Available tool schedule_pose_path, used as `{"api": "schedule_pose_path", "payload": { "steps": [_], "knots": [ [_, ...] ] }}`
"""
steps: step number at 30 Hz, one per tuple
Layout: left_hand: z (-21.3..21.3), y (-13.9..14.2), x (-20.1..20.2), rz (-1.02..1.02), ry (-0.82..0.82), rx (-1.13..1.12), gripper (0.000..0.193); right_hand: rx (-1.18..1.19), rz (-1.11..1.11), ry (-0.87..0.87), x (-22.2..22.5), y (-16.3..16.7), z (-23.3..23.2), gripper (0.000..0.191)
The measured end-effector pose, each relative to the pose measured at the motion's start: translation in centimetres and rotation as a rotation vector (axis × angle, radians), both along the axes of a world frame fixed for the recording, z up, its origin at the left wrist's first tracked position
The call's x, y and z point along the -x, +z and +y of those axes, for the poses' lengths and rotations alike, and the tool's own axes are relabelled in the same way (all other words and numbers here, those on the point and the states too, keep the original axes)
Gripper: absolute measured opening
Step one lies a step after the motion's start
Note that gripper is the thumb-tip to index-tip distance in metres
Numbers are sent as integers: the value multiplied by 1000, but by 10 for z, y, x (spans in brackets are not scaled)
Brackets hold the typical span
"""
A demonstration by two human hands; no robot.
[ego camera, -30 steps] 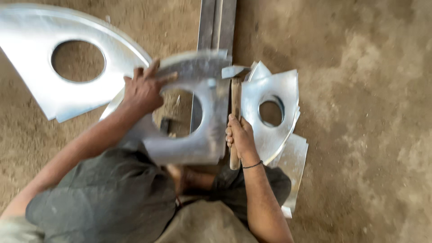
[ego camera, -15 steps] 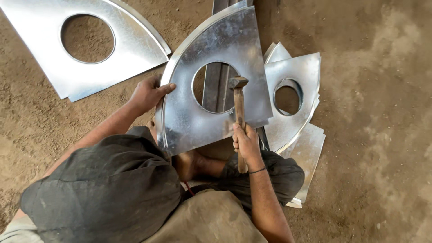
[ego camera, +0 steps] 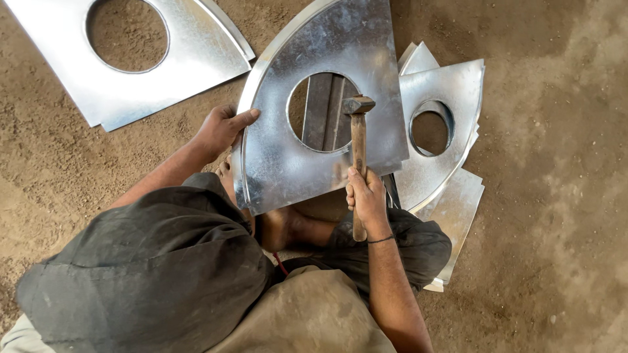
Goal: The person sits on the ground and hammers curved sheet metal pieces with a round hole over a steel bar, bending their edges. They reposition each piece, hammer along the curve, and set finished pieces on a pile beside them.
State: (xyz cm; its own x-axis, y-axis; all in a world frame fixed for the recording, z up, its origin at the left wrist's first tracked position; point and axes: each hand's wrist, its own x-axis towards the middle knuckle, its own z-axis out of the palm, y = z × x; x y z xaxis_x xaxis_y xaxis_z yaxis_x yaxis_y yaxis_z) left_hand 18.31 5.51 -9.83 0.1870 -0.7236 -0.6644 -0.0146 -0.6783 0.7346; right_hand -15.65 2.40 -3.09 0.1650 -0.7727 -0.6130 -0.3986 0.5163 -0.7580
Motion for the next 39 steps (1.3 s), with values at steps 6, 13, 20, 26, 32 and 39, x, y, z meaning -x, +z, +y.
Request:
{"api": "schedule_pose_path", "payload": {
  "steps": [6, 13, 20, 26, 32, 39],
  "knots": [
    [2, -7, 1, 115, 57, 49, 53, 15, 36, -21, -5, 2, 1, 28],
    [1, -7, 1, 170, 85, 48, 55, 33, 50, -26, -8, 4, 3, 29],
    [-4, 6, 3, 21, 4, -39, 53, -66, -141, -55, 2, 1, 2, 26],
    [-1, 4, 6, 55, -20, -48, 50, 3, -365, -193, 24, 6, 27, 16],
    [3, 6, 4, 70, 2, -10, 45, 47, -407, -251, 39, 19, 36, 23],
    [21, 9, 26, 268, -137, -6, 37, 15, -426, -295, 28, 14, 34, 22]
  ]
}}
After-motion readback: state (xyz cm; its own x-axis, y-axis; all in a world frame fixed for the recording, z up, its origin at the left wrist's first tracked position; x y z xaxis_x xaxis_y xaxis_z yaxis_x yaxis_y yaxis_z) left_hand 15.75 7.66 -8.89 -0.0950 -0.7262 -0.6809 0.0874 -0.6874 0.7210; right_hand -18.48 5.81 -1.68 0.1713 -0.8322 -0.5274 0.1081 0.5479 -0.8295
